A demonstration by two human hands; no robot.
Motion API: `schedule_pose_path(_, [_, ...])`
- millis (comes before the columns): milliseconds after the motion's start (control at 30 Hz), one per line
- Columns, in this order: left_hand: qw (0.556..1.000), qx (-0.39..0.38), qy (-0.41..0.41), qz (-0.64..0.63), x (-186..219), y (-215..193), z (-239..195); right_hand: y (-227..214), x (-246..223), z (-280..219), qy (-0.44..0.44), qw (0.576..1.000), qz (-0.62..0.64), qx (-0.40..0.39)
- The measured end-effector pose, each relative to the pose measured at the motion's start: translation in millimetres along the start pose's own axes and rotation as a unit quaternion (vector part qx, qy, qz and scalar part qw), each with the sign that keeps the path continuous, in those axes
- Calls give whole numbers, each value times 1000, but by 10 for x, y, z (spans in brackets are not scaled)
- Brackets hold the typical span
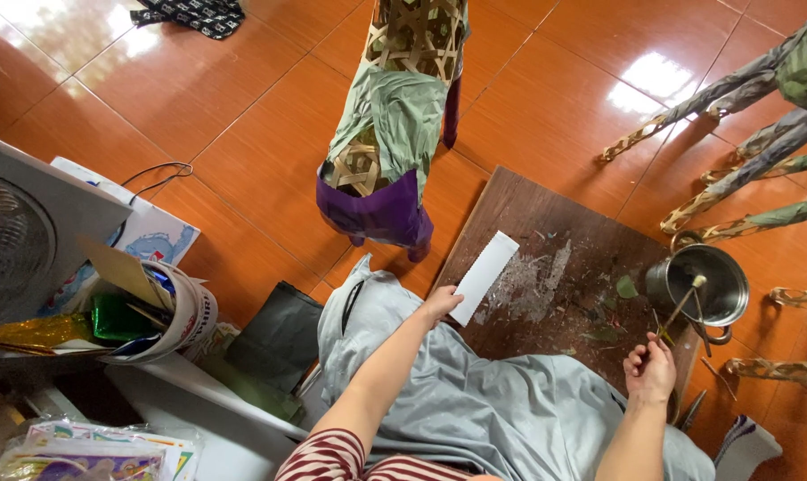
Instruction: Apply glue to paper strips and attach them to a bamboo frame for craft production.
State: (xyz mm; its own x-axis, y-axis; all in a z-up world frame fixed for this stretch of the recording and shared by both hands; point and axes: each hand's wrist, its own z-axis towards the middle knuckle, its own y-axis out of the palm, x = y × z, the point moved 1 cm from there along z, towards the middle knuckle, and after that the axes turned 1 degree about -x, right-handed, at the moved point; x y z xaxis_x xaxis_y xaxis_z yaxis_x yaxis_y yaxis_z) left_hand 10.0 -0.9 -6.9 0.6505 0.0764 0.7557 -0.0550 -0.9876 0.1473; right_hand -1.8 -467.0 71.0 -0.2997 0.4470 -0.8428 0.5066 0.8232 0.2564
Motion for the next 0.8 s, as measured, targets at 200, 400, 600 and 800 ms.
schedule_pose_path(200, [997, -40, 15, -69, -156, 9, 169, -113, -19, 107, 54, 997, 53, -19])
schedule_pose_path(400, [990, -51, 73, -106, -110, 205, 372, 192, -188, 1, 42, 991, 81, -99])
schedule_pose_path(600, [980, -57, 58, -183, -326, 580, 634, 1226, -123, -838, 13, 990, -55, -127])
schedule_pose_path(800, [976, -84, 74, -188, -551, 490, 380, 1562, 295, -1092, -50, 940, -295, -164])
